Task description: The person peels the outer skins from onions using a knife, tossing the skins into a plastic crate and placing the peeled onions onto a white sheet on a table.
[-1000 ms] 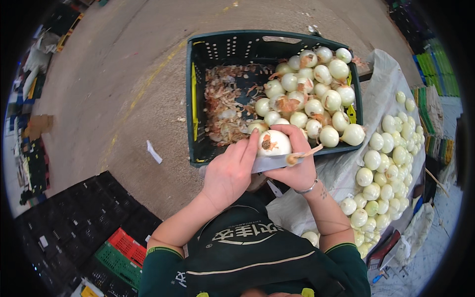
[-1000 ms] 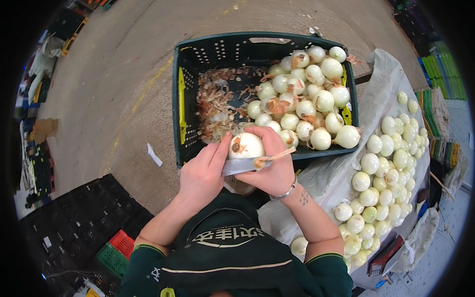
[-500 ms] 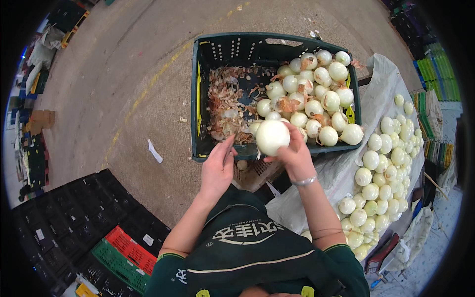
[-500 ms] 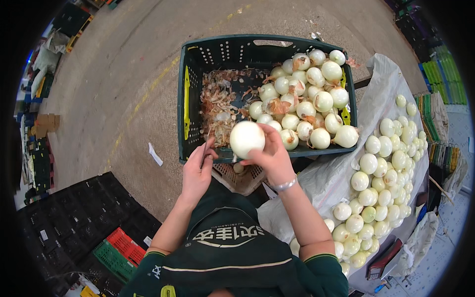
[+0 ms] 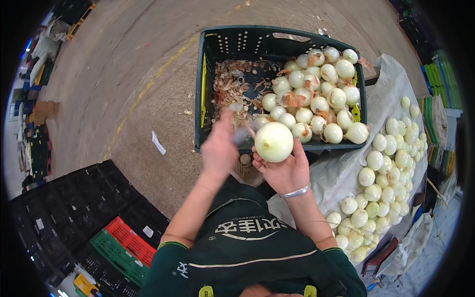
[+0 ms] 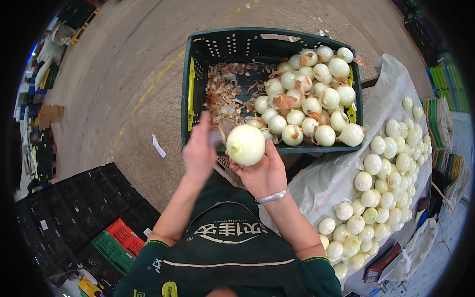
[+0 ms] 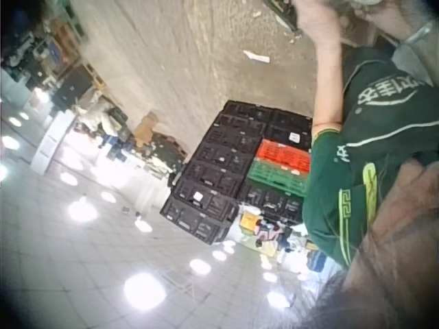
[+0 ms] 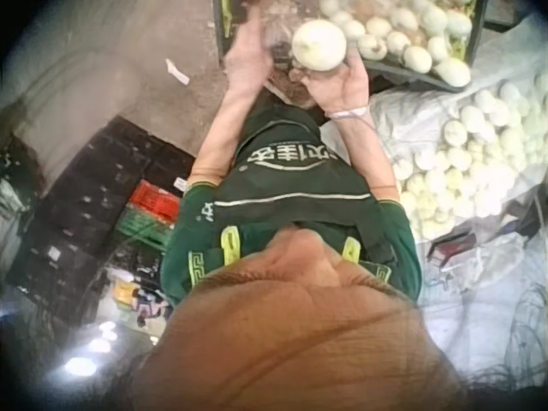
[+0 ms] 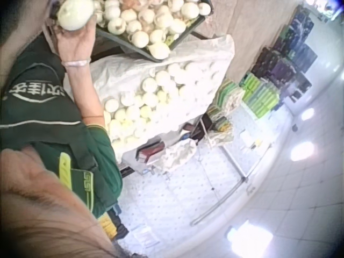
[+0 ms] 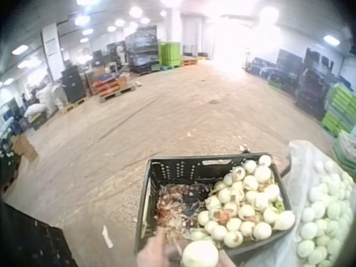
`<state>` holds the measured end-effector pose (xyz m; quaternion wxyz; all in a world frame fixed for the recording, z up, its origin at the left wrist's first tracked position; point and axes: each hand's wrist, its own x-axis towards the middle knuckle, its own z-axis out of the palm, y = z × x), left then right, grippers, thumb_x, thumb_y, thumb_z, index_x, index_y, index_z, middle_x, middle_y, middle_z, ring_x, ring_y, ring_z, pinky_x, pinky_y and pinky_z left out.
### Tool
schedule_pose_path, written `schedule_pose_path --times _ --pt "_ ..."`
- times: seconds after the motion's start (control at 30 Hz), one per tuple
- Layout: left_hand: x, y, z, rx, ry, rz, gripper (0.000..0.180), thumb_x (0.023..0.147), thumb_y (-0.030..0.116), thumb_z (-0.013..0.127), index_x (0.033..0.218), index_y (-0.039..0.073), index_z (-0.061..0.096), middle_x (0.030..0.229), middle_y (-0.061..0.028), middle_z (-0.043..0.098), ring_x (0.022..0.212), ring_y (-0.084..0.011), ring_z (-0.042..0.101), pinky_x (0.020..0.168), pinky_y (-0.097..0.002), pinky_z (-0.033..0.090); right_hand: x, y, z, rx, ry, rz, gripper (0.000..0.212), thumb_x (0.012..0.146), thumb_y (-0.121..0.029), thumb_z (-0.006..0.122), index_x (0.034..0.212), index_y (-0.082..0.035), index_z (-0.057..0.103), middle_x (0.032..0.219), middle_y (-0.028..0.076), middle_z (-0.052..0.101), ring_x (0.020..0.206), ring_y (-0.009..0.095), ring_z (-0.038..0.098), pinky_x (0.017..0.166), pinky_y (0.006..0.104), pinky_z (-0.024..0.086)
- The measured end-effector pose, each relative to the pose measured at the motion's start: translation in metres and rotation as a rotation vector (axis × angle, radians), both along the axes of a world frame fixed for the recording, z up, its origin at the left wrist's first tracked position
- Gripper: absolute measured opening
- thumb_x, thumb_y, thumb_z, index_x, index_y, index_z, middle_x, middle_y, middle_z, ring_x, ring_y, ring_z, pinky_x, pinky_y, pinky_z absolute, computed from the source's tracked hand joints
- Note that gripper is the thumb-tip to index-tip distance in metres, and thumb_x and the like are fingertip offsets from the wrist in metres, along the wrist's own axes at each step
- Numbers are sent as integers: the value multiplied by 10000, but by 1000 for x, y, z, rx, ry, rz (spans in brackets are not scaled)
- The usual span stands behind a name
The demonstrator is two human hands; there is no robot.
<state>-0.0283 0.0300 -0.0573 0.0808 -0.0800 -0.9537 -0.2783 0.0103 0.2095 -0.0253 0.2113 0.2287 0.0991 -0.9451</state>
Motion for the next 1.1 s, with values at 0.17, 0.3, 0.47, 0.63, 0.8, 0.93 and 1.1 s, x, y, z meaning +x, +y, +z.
schedule_pose_path --times 0.17,0.3,0.47,0.63,0.8,0.93,1.1 --pt "22 17 18 263 3 31 647 840 -85 526 1466 50 433 1031 -121 597 923 -274 617 798 -350 519 2 43 -7 -52 73 -114 549 998 -441 469 1386 -53 479 1289 182 585 1029 296 609 907 408 500" --pt "35 63 4 534 -361 -115 436 968 8 489 1403 32 512 1164 -133 636 1004 -196 625 908 -328 504 59 133 -23 758 145 -479 651 890 -306 671 1429 -28 436 1374 93 532 1279 261 493 1089 382 377" --pt "95 7 -42 732 -933 94 306 989 88 512 1282 33 582 863 -33 640 501 -44 461 454 -202 370 87 383 32 2660 -114 -833 647 608 -176 856 1180 -10 601 1051 160 622 1032 338 579 912 428 448" --pt "87 34 -32 424 -906 -216 313 954 73 547 1252 22 628 932 -88 694 785 -139 640 737 -260 510 245 628 14 2779 -1288 276 648 726 -333 748 1298 -78 583 1228 184 629 1059 373 617 969 452 480" --pt "74 35 -23 519 -810 -184 320 930 14 553 1242 24 624 942 -97 666 859 -173 656 807 -290 518 111 542 38 3185 -806 -339 650 771 -277 772 1336 -49 546 1297 197 597 1187 317 588 1020 421 454" --pt "62 46 -23 524 -763 -233 326 929 10 557 1246 49 623 923 -105 644 825 -196 650 768 -290 515 -56 288 -8 2214 705 159 551 786 -65 728 1312 -30 565 1322 130 584 1239 266 544 1065 367 413" --pt "30 36 -3 443 -661 -345 308 918 16 584 1222 52 620 856 -119 593 725 -265 609 678 -329 501 -211 177 -92 2807 443 1042 473 865 -468 648 1096 -56 618 1112 164 651 1017 298 629 917 423 459"
